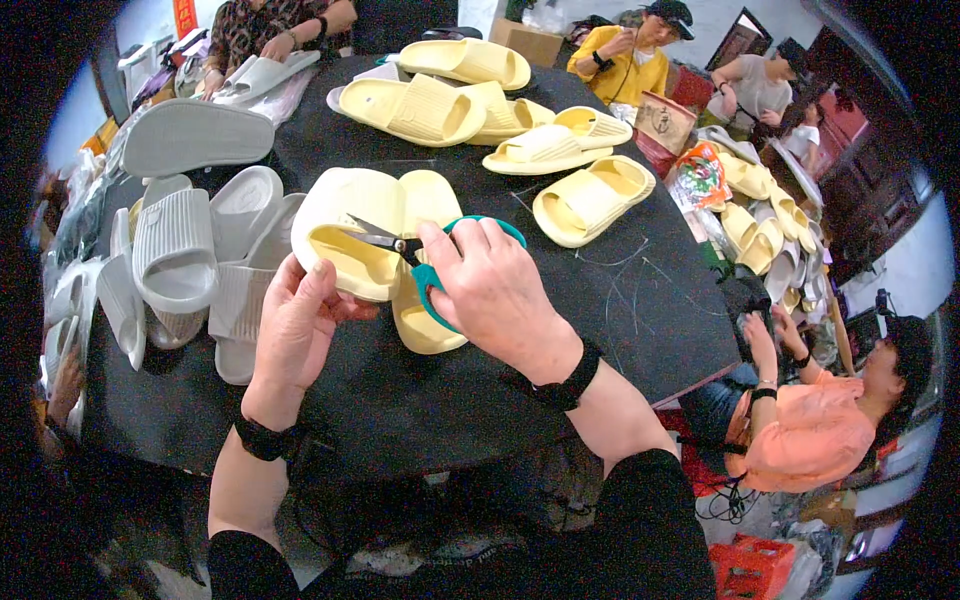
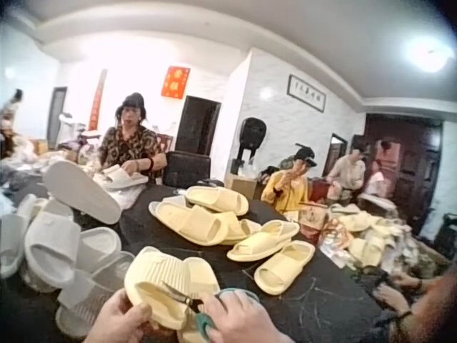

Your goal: Trimming excess material and loose threads from manufactured sandals using scissors.

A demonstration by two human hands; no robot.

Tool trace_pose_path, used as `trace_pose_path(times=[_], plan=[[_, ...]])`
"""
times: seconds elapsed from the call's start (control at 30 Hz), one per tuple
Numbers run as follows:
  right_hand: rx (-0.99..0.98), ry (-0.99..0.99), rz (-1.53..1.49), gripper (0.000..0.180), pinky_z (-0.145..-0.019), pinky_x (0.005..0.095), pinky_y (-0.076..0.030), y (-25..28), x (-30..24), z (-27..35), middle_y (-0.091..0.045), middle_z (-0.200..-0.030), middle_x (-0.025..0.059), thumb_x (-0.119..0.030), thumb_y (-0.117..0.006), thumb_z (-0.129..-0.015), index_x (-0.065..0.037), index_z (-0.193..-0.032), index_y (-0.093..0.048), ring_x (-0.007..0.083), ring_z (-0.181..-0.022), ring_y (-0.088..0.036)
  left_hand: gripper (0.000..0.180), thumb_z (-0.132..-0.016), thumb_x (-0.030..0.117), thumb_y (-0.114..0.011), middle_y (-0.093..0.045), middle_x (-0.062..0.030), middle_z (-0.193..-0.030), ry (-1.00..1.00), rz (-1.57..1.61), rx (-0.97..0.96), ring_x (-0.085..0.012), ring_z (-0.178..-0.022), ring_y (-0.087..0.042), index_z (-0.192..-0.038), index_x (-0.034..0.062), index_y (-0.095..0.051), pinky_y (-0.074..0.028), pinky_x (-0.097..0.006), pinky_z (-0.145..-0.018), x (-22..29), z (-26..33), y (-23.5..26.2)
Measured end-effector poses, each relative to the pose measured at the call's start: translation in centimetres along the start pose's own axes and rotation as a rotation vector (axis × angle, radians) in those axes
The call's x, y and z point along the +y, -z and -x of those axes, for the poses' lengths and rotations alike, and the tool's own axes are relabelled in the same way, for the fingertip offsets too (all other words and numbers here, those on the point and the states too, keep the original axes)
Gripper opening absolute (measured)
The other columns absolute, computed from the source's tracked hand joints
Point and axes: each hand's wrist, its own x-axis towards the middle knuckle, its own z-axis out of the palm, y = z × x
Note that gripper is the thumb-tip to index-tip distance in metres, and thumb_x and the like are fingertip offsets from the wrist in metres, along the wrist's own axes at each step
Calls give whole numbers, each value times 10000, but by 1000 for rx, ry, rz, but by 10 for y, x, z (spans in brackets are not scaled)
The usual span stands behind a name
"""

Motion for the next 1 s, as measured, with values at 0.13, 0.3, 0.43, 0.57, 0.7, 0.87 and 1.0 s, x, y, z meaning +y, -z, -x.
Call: trace_pose_path(times=[0.13,0.3,0.43,0.57,0.7,0.87,1.0], plan=[[10,57,45,511,-703,349,-473,-2,1,0,-503,-850,110,-150,-690,-672,-4,-1132,-524,261,-812,-533,408,-900,236,-605,-596,-111,-1006,7,-36,19,-126,-777,-623,-1163,-14,-418,-553,-279,-690,-1,2,-2],[28,85,69,499,-692,347,-474,0,-5,-1,-497,-837,105,-145,-680,-690,-7,-1141,-516,254,-800,-538,380,-923,233,-557,-601,-112,-1012,-3,-79,53,-146,-750,-621,-1194,2,-423,-562,-333,-673,-4,3,0],[8,39,28,533,-719,362,-462,2,-12,-2,-511,-863,108,-82,-705,-637,-36,-1135,-523,268,-834,-539,370,-923,237,-557,-600,-103,-1000,-26,-92,27,-142,-747,-616,-1182,5,-431,-561,-329,-670,-4,3,2],[17,52,55,510,-697,363,-467,-1,-11,-1,-517,-840,103,-76,-693,-657,-48,-1137,-525,271,-801,-550,412,-885,252,-627,-599,-105,-963,-28,-58,0,-105,-747,-612,-1128,-19,-434,-550,-271,-674,-5,3,4],[21,71,56,475,-639,342,-490,3,-3,4,-514,-795,104,-152,-673,-712,-29,-1138,-502,257,-746,-567,379,-885,238,-627,-612,-102,-936,3,-30,6,-106,-729,-615,-1107,-15,-455,-548,-276,-666,-3,1,2],[30,6,28,489,-648,349,-488,16,10,21,-523,-822,99,-110,-688,-685,-63,-1137,-508,260,-762,-569,291,-888,175,-574,-621,-104,-925,-12,-29,56,-142,-698,-620,-1093,-13,-486,-553,-330,-666,-3,3,5],[-93,52,132,484,-685,341,-478,28,25,46,-515,-855,96,-116,-686,-688,-69,-1135,-505,257,-808,-548,293,-880,164,-571,-626,-97,-902,-7,25,16,-128,-685,-618,-1100,-11,-486,-555,-320,-670,-3,3,10]])
